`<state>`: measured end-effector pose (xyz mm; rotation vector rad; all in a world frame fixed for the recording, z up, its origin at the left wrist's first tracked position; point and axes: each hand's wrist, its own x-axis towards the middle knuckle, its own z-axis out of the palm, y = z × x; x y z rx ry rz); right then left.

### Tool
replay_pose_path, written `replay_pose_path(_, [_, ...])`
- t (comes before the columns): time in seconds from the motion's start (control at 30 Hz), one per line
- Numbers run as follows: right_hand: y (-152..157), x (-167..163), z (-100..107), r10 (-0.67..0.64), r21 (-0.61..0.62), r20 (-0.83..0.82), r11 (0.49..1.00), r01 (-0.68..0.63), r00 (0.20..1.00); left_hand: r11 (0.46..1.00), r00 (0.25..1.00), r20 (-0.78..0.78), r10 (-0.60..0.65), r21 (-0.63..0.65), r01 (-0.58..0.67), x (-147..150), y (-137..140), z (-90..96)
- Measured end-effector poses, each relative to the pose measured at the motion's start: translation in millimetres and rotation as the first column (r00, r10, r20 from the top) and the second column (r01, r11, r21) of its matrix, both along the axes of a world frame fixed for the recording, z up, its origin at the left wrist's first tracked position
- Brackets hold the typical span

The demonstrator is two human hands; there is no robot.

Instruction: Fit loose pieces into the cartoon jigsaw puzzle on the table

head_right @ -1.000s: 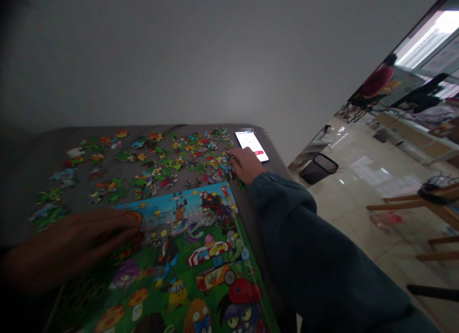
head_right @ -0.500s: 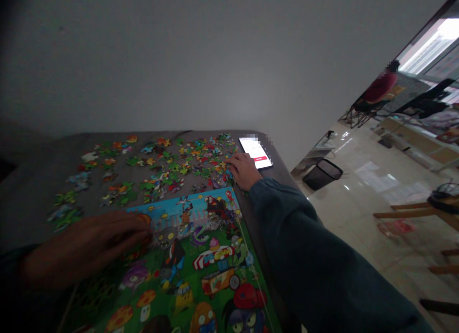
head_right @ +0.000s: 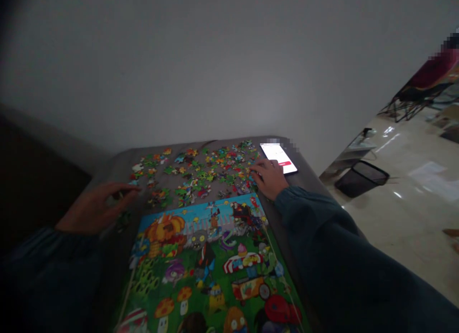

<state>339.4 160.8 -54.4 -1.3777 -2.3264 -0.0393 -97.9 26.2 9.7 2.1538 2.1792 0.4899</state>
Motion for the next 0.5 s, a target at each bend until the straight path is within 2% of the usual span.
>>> replay_pose_path(0.1, [-5, 0, 1, -0.02, 0.061, -0.018, 0.998, 0.021, 1.0, 0.99, 0.991, -0.001, 0.131, 0.046, -0.131, -26, 2, -4.7])
replay_pose_path(0.27, [-16, -4, 3, 0.005, 0.132, -0.033, 0.991, -0.001, 0.999, 0.976, 0.977, -0.011, 0.213, 0.054, -0.213, -51, 3, -15.9])
replay_pose_path(0.4, [-21, -8, 1, 0.083, 0.156, -0.033, 0.985, -0.076, 0.996, 0.969, 0.968, 0.026, 0.249, -0.013, -0.249, -58, 7, -24.0])
replay_pose_path(0.5, [-22, -9, -1, 0.149, 0.154, -0.016, 0.977, -0.145, 0.989, 0.96, 0.961, 0.071, 0.266, -0.112, -0.257, -60, 19, -19.9])
